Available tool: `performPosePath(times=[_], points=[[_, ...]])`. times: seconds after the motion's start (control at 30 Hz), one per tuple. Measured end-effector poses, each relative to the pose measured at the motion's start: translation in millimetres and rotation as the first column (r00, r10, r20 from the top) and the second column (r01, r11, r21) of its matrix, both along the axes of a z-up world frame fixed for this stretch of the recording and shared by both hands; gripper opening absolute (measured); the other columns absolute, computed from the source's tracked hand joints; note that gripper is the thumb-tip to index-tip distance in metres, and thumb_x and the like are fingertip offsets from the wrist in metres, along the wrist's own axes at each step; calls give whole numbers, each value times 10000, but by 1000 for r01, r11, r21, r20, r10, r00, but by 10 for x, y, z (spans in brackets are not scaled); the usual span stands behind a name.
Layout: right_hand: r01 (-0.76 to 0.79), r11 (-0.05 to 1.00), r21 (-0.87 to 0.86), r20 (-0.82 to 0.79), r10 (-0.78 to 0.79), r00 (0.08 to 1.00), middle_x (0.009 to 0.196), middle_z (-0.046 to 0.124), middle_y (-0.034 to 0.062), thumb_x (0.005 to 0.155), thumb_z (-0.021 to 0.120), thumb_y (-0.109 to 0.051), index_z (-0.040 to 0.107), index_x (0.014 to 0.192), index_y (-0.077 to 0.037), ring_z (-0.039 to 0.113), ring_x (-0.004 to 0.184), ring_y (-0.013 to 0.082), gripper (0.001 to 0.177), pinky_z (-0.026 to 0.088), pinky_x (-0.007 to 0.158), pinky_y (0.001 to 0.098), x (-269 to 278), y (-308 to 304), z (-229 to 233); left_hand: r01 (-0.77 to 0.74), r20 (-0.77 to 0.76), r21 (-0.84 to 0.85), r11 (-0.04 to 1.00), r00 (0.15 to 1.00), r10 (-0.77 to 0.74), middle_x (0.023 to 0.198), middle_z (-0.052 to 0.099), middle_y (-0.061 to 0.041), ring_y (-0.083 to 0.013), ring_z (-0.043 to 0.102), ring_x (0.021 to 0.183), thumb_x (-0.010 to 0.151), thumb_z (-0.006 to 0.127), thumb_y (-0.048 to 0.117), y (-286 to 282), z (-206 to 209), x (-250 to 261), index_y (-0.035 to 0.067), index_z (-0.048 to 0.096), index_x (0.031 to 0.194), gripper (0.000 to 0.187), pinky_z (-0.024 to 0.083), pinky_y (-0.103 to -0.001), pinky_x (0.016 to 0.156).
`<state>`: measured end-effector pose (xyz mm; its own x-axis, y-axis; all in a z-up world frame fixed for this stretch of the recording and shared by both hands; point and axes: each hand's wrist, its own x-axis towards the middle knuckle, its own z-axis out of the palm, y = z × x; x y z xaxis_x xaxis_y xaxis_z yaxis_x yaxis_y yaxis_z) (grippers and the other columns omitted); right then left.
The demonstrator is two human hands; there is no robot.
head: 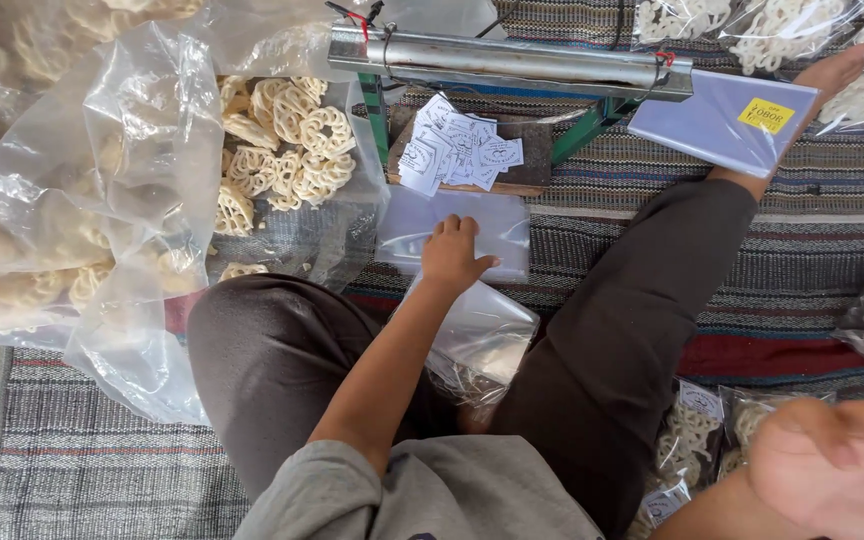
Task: Filling small plastic bags with individual snacks from a large bulk container while sitting on the floor.
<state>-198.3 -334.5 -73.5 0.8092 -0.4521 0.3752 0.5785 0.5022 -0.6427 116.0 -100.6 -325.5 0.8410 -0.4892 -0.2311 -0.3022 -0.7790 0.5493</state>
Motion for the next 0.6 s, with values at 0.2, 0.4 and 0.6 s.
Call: performPosePath(times=[0.2, 0.4, 0.6], points=[[-416, 907, -67, 11, 418, 908, 1475, 677, 108, 1073, 370, -718, 556, 1652, -179, 624, 1039, 279, 813, 370, 836, 412, 792, 681, 279, -238, -218, -226, 944, 957, 189, 1013, 656, -21, -266, 666, 814, 894, 635, 135, 98, -576, 164, 216, 815, 884, 198, 543, -417, 676], [-388, 511, -767, -619, -427, 660, 1616, 283, 342, 748, 845, -283, 209, 1622, 25, 199, 1510, 558, 1124, 263, 1198, 548, 1439, 952, -287, -283, -682, -688, 668, 568, -461, 1071, 756, -128, -184, 719, 1010, 1027, 594, 291, 671, 1333, -185, 81, 614, 1086, 219, 567, -336, 887], [-323, 732, -600, -637, -193, 747, 776, 719, 114, 833, 782, -12, 497, 1450, 14, 618, 540, 145, 680, 509, 522, 229, 1686, 1299, -370, -492, -630, -770, 406, 484, -608, 1502, 467, -354, -374, 625, 1228, 935, 389, 824, 1246, 2073, -704, 7, 294, 1586, 1049, 625, -495, 812]])
